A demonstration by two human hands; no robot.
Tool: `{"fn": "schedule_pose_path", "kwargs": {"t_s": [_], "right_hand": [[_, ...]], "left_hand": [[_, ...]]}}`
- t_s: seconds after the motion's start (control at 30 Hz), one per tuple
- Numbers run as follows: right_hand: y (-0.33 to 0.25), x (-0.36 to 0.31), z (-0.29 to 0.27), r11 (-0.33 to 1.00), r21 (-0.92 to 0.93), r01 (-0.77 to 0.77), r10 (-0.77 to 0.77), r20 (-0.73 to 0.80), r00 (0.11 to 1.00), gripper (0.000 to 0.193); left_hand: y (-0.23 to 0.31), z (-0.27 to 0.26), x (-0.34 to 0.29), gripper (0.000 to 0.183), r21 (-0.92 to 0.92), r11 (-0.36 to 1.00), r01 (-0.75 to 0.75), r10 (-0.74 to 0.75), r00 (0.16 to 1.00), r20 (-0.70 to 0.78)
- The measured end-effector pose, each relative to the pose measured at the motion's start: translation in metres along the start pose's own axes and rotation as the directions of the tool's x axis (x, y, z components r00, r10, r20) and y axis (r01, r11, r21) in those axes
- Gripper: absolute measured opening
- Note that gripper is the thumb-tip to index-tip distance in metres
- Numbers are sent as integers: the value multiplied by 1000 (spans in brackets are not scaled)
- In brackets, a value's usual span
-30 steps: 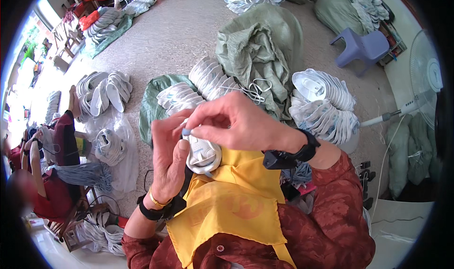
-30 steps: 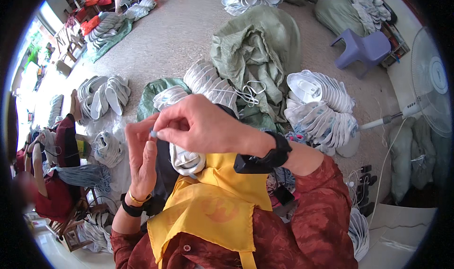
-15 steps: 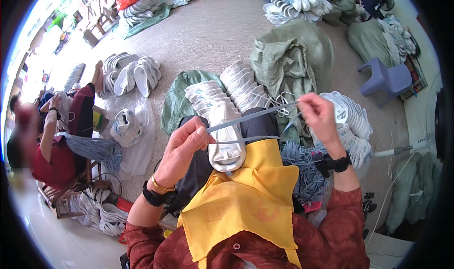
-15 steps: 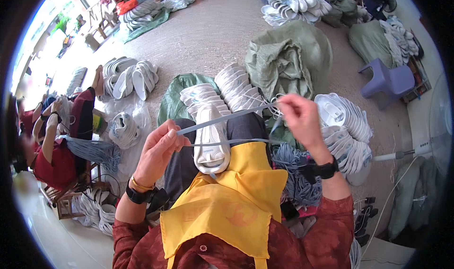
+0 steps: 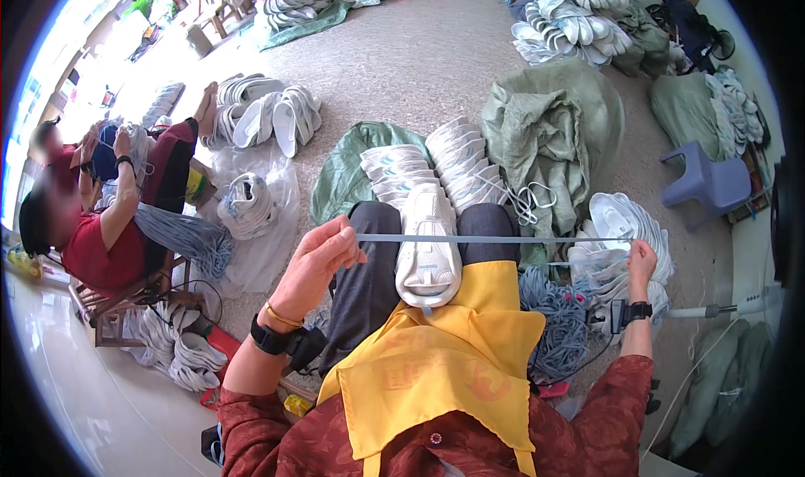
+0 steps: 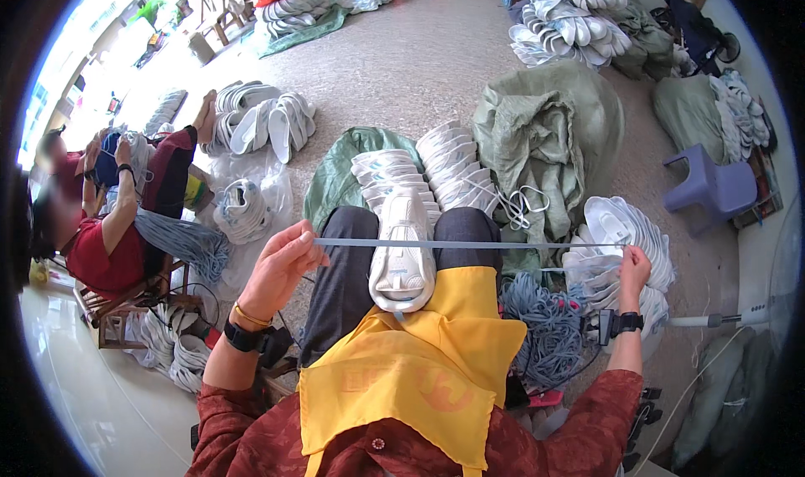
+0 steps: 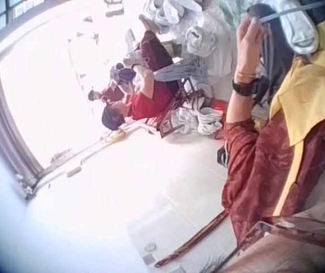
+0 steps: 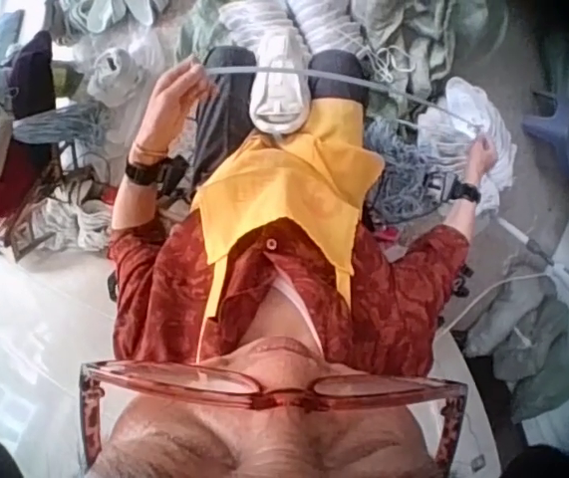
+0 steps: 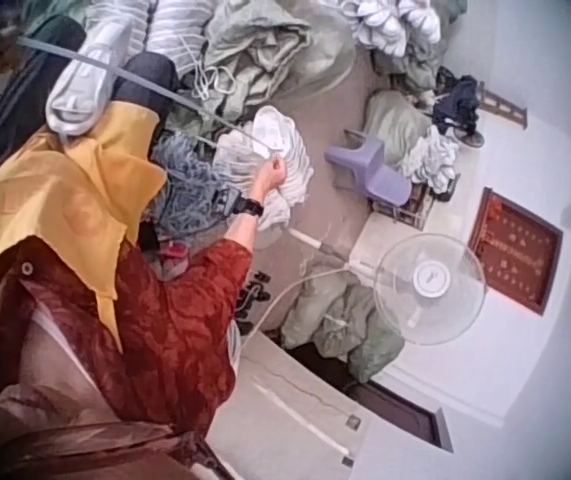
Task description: Insert blue laces into white and blue athletic shoes.
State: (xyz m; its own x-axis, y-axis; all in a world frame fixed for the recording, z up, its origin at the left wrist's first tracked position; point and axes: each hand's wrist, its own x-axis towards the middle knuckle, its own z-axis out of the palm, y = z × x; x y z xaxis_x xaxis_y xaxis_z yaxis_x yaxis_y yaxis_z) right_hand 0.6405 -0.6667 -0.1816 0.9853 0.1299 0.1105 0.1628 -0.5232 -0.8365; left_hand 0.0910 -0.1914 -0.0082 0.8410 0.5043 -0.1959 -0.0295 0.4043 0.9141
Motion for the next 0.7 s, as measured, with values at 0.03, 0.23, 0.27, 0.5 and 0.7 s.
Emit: {"fn": "schedule_pose_path", "kwargs": {"t_s": [0.03,0.23,0.27,0.5,0.7], "right_hand": [[9,6,-4,1000,-24,-4,4,-13,1000,15],[33,47,-28,966,-255,-39,-29,-255,966,22],[29,51,-30,956,-292,11,-87,-250,964,22],[-112,-27,78,984,37,177,-180,166,969,19],[-291,-212,159,912,406,-64,-347,843,411,21]], "left_hand": [[-1,-3,-1,26,-2,1000,3,-3,1000,2],[-10,-4,-2,26,14,1000,23,-23,999,-27],[-13,-1,-2,26,32,999,24,-23,999,-28],[-43,33,7,19,269,960,-72,46,994,99],[-55,58,17,15,557,769,-314,265,949,170]]}}
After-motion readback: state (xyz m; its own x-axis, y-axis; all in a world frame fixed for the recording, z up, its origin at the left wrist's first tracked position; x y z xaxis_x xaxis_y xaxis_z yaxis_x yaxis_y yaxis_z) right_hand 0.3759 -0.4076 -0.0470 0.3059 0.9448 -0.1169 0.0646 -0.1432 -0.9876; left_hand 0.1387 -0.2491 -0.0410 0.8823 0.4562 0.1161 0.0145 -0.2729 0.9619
